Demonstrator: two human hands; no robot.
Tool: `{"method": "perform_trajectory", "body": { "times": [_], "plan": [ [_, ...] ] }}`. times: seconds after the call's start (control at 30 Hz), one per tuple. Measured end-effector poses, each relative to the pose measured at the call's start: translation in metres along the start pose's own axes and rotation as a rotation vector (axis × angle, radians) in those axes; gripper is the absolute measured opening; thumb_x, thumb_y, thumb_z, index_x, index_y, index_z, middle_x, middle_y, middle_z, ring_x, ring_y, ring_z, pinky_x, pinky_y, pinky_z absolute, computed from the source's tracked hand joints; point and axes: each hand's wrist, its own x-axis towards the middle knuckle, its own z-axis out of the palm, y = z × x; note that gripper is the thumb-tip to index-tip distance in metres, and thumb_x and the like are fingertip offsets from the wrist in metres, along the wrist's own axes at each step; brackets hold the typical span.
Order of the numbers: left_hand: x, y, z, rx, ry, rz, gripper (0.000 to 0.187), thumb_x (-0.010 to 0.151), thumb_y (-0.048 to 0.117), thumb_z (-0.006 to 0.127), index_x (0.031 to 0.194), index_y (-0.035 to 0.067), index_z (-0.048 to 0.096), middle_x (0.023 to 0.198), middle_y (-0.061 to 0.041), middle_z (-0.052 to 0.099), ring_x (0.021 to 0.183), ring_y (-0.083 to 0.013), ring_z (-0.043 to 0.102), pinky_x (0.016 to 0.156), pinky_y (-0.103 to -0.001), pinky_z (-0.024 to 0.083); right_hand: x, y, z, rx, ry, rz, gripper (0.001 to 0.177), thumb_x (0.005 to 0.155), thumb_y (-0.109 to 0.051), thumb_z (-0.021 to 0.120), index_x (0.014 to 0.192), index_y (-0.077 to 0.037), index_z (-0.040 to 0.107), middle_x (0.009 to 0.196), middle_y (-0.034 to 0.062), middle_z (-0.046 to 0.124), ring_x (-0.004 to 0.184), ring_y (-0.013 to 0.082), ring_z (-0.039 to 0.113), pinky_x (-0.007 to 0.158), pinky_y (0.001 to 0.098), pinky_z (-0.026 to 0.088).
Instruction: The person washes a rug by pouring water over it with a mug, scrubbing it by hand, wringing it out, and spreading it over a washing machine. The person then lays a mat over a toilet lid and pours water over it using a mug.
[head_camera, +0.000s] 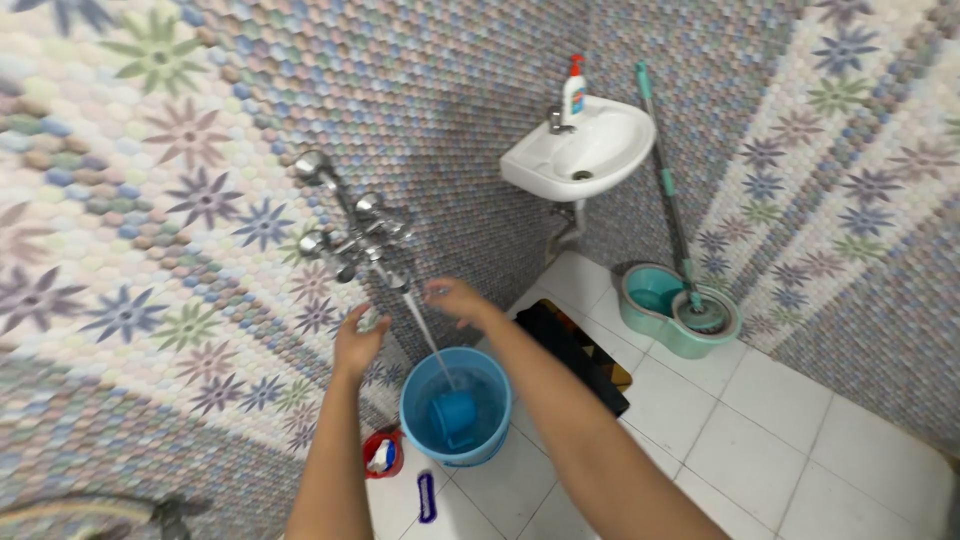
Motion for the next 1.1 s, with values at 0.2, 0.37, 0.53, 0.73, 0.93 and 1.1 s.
{"method": "perform_trajectory", "body": {
  "times": [0.2,0.37,0.53,0.73,0.93,1.1],
  "plan": [
    [0.017,0.05,-0.031,-0.027,0.216,0.207,0.047,0.093,0.041,0.074,0.125,0.007,0.072,0.131,-0.022,0.068,0.126,-0.0347,0.061,0.107,-0.043,0.047,-0.027,-0.084,-0.044,0.277,-0.047,-0.066,0.05,0.085,-0.041,0.07,0.133,-0.027,0.067,0.132,-0.0016,0.067,0.11,0.0245,0.064,0.087,0.0502,0.057],
    [0.013,0.08,-0.121,-0.018,0.362,0.076,0.042,0.097,0.043,0.061,0.117,0.009,0.075,0.115,-0.019,0.073,0.1,-0.032,0.072,0.09,-0.041,0.055,-0.023,-0.142,-0.034,0.414,-0.129,-0.173,0.05,0.091,-0.043,0.06,0.136,-0.021,0.063,0.13,0.0046,0.066,0.112,0.0257,0.064,0.091,0.0509,0.054],
    [-0.03,0.081,-0.244,0.034,0.544,0.002,0.037,0.095,0.042,0.062,0.11,0.011,0.076,0.109,-0.017,0.073,0.094,-0.0317,0.071,0.086,-0.042,0.054,-0.023,-0.209,0.03,0.43,-0.258,-0.22,0.054,0.093,-0.047,0.059,0.139,-0.019,0.058,0.133,0.0069,0.064,0.115,0.0272,0.064,0.094,0.0525,0.052],
    [-0.133,0.024,-0.395,0.172,0.77,-0.071,0.032,0.091,0.036,0.068,0.111,0.012,0.077,0.105,-0.018,0.075,0.09,-0.0314,0.071,0.085,-0.042,0.055,-0.064,-0.286,0.169,0.402,-0.467,-0.265,0.053,0.094,-0.045,0.061,0.14,-0.019,0.057,0.133,0.0074,0.064,0.116,0.0271,0.064,0.094,0.0509,0.052],
    [-0.28,-0.038,-0.527,0.217,0.998,-0.248,0.026,0.089,0.028,0.07,0.109,0.012,0.077,0.107,-0.015,0.078,0.097,-0.0283,0.073,0.09,-0.038,0.055,-0.144,-0.328,0.32,0.376,-0.735,-0.34,0.052,0.096,-0.038,0.061,0.143,-0.018,0.056,0.133,0.0061,0.064,0.117,0.0272,0.063,0.095,0.0498,0.054],
    [-0.405,-0.077,-0.607,0.249,1.089,-0.471,0.023,0.09,0.025,0.067,0.106,0.014,0.077,0.113,-0.01,0.076,0.1,-0.0275,0.073,0.09,-0.039,0.054,-0.208,-0.33,0.445,0.341,-0.864,-0.301,0.051,0.096,-0.038,0.063,0.143,-0.017,0.057,0.133,0.0061,0.063,0.119,0.0264,0.062,0.095,0.0502,0.054]
  ]
}}
